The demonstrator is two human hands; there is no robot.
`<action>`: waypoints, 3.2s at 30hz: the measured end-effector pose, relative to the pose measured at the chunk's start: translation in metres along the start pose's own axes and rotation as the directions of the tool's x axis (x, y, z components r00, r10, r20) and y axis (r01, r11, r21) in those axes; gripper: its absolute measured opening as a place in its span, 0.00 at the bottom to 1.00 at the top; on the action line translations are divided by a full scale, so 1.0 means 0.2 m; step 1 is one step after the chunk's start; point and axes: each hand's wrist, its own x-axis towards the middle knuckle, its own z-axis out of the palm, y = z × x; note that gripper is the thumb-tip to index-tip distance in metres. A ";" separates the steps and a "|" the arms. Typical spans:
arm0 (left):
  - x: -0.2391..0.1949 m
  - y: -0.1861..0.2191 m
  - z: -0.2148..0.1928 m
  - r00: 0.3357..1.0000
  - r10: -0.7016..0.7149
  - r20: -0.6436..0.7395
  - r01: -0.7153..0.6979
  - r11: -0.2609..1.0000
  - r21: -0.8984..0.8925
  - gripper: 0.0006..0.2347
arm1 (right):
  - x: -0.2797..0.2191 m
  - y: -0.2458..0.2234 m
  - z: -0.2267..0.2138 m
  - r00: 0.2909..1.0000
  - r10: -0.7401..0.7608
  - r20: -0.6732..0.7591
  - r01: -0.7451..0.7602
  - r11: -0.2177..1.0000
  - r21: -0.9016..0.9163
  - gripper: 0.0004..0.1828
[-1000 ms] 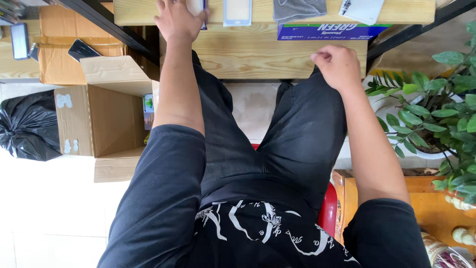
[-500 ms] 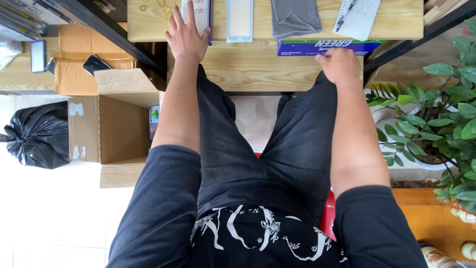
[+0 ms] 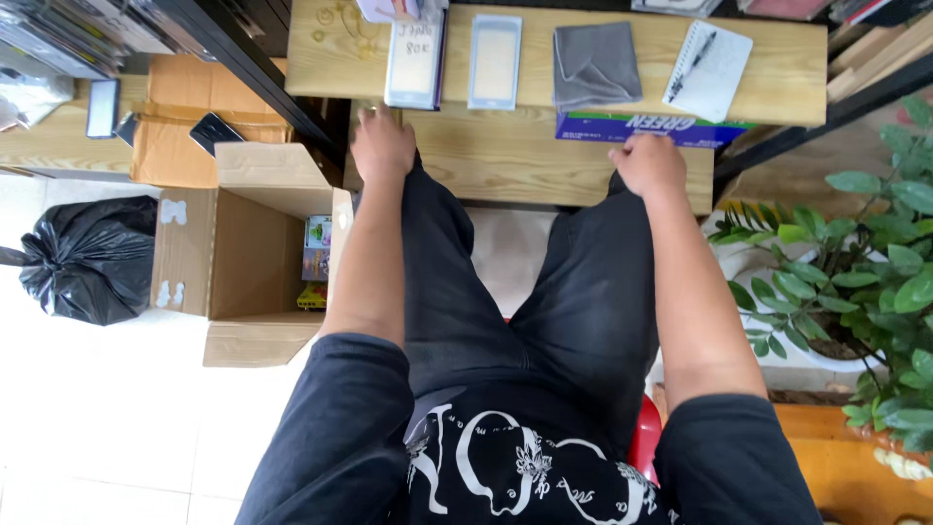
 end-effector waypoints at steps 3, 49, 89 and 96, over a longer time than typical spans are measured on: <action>0.02 0.00 0.06 1.000 -0.023 0.004 0.024 0.993 -0.112 0.20 | -0.03 -0.02 -0.01 0.999 0.027 0.026 -0.028 0.999 0.043 0.18; -0.22 0.23 -0.28 0.845 0.180 0.504 -0.157 0.984 -0.090 0.23 | 0.23 -0.84 0.44 0.984 0.076 0.161 -0.177 0.521 0.835 0.32; -0.42 0.86 -0.45 0.894 0.185 0.407 0.428 -0.091 -0.899 0.28 | -0.11 -0.66 0.31 0.981 -0.053 0.188 -0.195 -0.354 0.915 0.11; -0.30 0.70 -0.33 0.745 0.659 0.107 0.531 -0.487 -0.694 0.34 | -0.21 -0.71 0.16 0.909 -0.394 0.135 -0.194 -0.114 0.974 0.10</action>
